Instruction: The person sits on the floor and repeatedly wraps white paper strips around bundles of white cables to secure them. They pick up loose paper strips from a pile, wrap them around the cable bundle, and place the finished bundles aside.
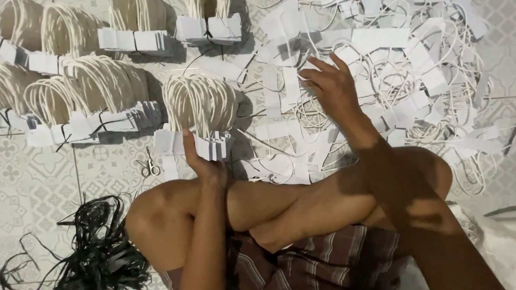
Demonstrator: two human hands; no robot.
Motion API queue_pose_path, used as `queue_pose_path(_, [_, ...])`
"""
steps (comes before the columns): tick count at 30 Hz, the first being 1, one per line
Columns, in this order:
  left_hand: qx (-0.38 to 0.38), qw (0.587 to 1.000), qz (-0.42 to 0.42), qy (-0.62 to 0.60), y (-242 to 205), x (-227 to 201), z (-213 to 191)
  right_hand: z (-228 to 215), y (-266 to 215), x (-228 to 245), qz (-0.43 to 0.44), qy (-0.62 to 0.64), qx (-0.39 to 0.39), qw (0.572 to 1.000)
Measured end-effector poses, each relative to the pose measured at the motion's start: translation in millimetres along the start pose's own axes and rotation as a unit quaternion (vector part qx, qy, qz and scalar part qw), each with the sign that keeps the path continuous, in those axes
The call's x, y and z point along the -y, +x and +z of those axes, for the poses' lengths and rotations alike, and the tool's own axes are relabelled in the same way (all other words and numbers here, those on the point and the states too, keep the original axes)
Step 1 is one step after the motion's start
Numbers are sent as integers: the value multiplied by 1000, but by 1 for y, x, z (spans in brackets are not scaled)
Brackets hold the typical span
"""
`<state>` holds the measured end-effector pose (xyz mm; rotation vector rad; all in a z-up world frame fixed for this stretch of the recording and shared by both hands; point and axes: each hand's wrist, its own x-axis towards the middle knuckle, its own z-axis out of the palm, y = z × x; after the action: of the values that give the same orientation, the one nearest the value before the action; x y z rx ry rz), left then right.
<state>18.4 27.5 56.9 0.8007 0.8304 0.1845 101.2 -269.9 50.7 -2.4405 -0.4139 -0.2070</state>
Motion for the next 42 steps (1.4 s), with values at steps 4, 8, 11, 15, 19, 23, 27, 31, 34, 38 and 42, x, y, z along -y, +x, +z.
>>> queue_pose_path(4, [-20,999,34,-23,-18,-16,24,28,22,-12,-110,-22,32,993])
queue_pose_path(8, [-118,985,96,-78,-52,-46,63,59,20,-16,-123,-53,108,985])
queue_pose_path(11, [-134,981,105,-93,-56,-51,78,59,19,-8,-109,-94,164,976])
queue_pose_path(15, [-130,984,107,-57,-70,-58,94,65,12,-8,-81,-182,186,962])
queue_pose_path(19, [-137,982,104,-79,-66,-59,93,50,16,-4,-37,-144,181,972])
queue_pose_path(23, [-129,982,107,-90,-66,-59,90,24,22,7,-24,0,15,1000])
queue_pose_path(27, [-130,982,103,-95,-60,-51,80,-13,32,63,39,140,-121,982])
queue_pose_path(31, [-126,982,76,-119,-55,-48,65,-32,41,97,7,74,-167,983])
queue_pose_path(34, [-127,977,70,-153,-56,-49,66,-22,46,115,-5,-34,-146,989])
queue_pose_path(38, [-121,982,50,-137,-55,-45,60,17,54,135,95,-39,-23,994])
queue_pose_path(42, [-110,987,13,-116,-52,-44,55,80,59,107,259,130,130,948])
